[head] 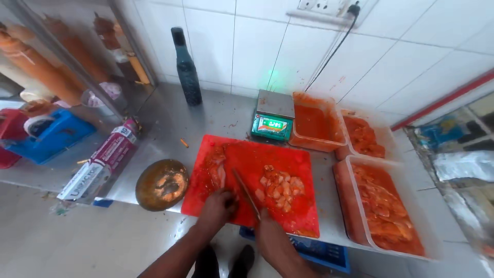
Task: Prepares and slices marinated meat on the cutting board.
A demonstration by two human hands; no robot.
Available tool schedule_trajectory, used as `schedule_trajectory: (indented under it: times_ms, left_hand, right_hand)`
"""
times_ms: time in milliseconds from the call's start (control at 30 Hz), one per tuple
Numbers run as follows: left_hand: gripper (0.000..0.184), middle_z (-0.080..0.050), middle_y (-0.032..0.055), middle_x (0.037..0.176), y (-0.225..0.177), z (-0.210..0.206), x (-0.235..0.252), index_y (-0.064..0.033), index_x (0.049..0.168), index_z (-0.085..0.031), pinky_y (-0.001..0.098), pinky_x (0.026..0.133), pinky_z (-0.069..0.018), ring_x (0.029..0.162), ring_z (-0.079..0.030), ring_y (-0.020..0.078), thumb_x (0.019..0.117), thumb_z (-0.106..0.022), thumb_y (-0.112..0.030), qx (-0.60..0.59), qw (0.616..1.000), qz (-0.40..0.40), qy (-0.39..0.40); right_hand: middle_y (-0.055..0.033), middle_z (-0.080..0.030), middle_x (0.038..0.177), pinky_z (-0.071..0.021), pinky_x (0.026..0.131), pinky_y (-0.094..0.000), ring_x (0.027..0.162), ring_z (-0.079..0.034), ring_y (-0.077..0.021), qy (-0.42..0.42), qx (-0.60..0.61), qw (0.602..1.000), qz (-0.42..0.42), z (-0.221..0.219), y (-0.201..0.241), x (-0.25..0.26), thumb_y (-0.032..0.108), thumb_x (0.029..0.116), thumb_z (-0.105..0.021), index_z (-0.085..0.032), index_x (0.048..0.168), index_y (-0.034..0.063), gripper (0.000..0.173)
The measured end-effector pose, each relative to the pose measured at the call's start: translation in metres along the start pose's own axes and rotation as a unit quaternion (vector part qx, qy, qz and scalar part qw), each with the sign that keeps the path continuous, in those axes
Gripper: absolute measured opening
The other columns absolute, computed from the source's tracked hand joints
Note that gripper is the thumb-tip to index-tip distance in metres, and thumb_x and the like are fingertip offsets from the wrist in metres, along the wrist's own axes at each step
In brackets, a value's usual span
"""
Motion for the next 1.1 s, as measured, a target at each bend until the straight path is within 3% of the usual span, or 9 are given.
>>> schedule_trajectory:
  times_ms: [67, 167, 333, 400, 533, 700, 800, 967, 1100]
  left_hand:
    - [0.026, -0.072, 0.0106, 0.115, 0.004, -0.002, 0.000, -0.0062, 0.106, -0.076, 0.0399, 0.101, -0.0543, 0.109, -0.069, 0.0224, 0.0958, -0.066, -0.027, -0.018, 0.999, -0.006, -0.034]
    - [0.029, -0.071, 0.0108, 0.116, 0.007, -0.009, -0.010, -0.0070, 0.113, -0.075, 0.0373, 0.099, -0.0559, 0.108, -0.069, 0.0207, 0.0970, -0.067, -0.030, -0.035, 0.997, 0.007, -0.070]
    - [0.028, -0.072, 0.0112, 0.120, 0.005, -0.008, -0.021, -0.0081, 0.108, -0.077, 0.0394, 0.103, -0.0536, 0.114, -0.068, 0.0236, 0.1004, -0.062, -0.030, 0.021, 0.997, 0.012, -0.070]
    - [0.028, -0.073, 0.0096, 0.117, 0.007, -0.007, -0.022, -0.0094, 0.109, -0.078, 0.0386, 0.100, -0.0548, 0.110, -0.070, 0.0218, 0.1009, -0.061, -0.031, 0.019, 0.998, 0.013, -0.065]
    - [0.027, -0.074, 0.0077, 0.115, 0.013, -0.008, -0.023, -0.0104, 0.109, -0.078, 0.0377, 0.098, -0.0562, 0.108, -0.071, 0.0201, 0.1001, -0.061, -0.029, 0.015, 0.997, 0.003, -0.076]
    - [0.028, -0.075, 0.0058, 0.105, 0.017, -0.011, -0.022, -0.0113, 0.108, -0.077, 0.0357, 0.092, -0.0586, 0.098, -0.072, 0.0175, 0.0988, -0.063, -0.033, -0.012, 0.994, 0.007, -0.111]
    - [0.031, -0.075, 0.0077, 0.110, 0.014, -0.009, -0.018, -0.0108, 0.115, -0.076, 0.0374, 0.095, -0.0573, 0.102, -0.072, 0.0196, 0.0997, -0.062, -0.034, -0.012, 0.997, 0.030, -0.073]
    - [0.028, -0.073, 0.0096, 0.117, 0.008, 0.001, -0.011, -0.0102, 0.115, -0.076, 0.0411, 0.102, -0.0531, 0.112, -0.069, 0.0229, 0.0997, -0.063, -0.029, -0.012, 0.997, 0.073, 0.027]
    - [0.029, -0.072, 0.0105, 0.120, 0.006, 0.003, -0.009, -0.0096, 0.117, -0.075, 0.0429, 0.103, -0.0527, 0.113, -0.068, 0.0235, 0.0984, -0.063, -0.029, -0.001, 0.997, 0.070, 0.045]
  right_hand:
    - [-0.0187, -0.071, 0.106, -0.0589, 0.085, -0.0539, 0.099, -0.073, -0.0368, -0.025, 0.035, 0.999, -0.034, 0.003, -0.034, -0.005, 0.025, 0.1052, -0.049, -0.043, 0.144, 0.0069, 0.043]
    - [-0.0180, -0.072, 0.106, -0.0582, 0.087, -0.0526, 0.099, -0.073, -0.0356, -0.040, 0.038, 0.998, -0.030, 0.008, -0.064, -0.012, 0.030, 0.1066, -0.049, -0.044, 0.145, 0.0072, 0.045]
    - [-0.0172, -0.071, 0.098, -0.0583, 0.082, -0.0535, 0.093, -0.073, -0.0355, 0.008, 0.048, 0.997, 0.055, -0.001, -0.027, -0.034, 0.039, 0.1092, -0.043, -0.050, 0.138, 0.0079, 0.042]
    - [-0.0174, -0.071, 0.098, -0.0581, 0.082, -0.0534, 0.093, -0.073, -0.0355, 0.029, 0.055, 0.996, 0.071, -0.011, -0.013, -0.038, 0.039, 0.1094, -0.042, -0.051, 0.137, 0.0068, 0.043]
    - [-0.0172, -0.072, 0.099, -0.0583, 0.082, -0.0526, 0.096, -0.073, -0.0360, 0.043, 0.025, 0.997, 0.055, -0.030, -0.005, -0.036, 0.039, 0.1102, -0.040, -0.048, 0.137, 0.0074, 0.042]
    - [-0.0184, -0.073, 0.102, -0.0581, 0.084, -0.0529, 0.099, -0.073, -0.0368, 0.042, 0.006, 0.999, 0.019, -0.020, -0.004, -0.049, 0.036, 0.1096, -0.042, -0.049, 0.139, 0.0065, 0.042]
    - [-0.0195, -0.073, 0.102, -0.0584, 0.083, -0.0537, 0.099, -0.073, -0.0384, 0.047, -0.022, 0.999, 0.000, -0.015, -0.006, -0.057, 0.036, 0.1099, -0.041, -0.048, 0.138, 0.0058, 0.042]
    - [-0.0178, -0.072, 0.106, -0.0590, 0.086, -0.0517, 0.101, -0.073, -0.0356, 0.042, -0.029, 0.999, -0.006, -0.024, 0.013, -0.030, 0.033, 0.1104, -0.039, -0.044, 0.142, 0.0059, 0.042]
    - [-0.0169, -0.071, 0.109, -0.0592, 0.087, -0.0499, 0.103, -0.073, -0.0340, 0.033, -0.010, 0.999, 0.005, -0.022, 0.024, -0.014, 0.032, 0.1098, -0.039, -0.043, 0.143, 0.0070, 0.042]
Point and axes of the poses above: each hand's wrist, its own x-axis towards the middle knuckle, its own z-axis out of the back of the hand, y = z × x, the point moved 4 cm from there along x, towards the middle knuckle
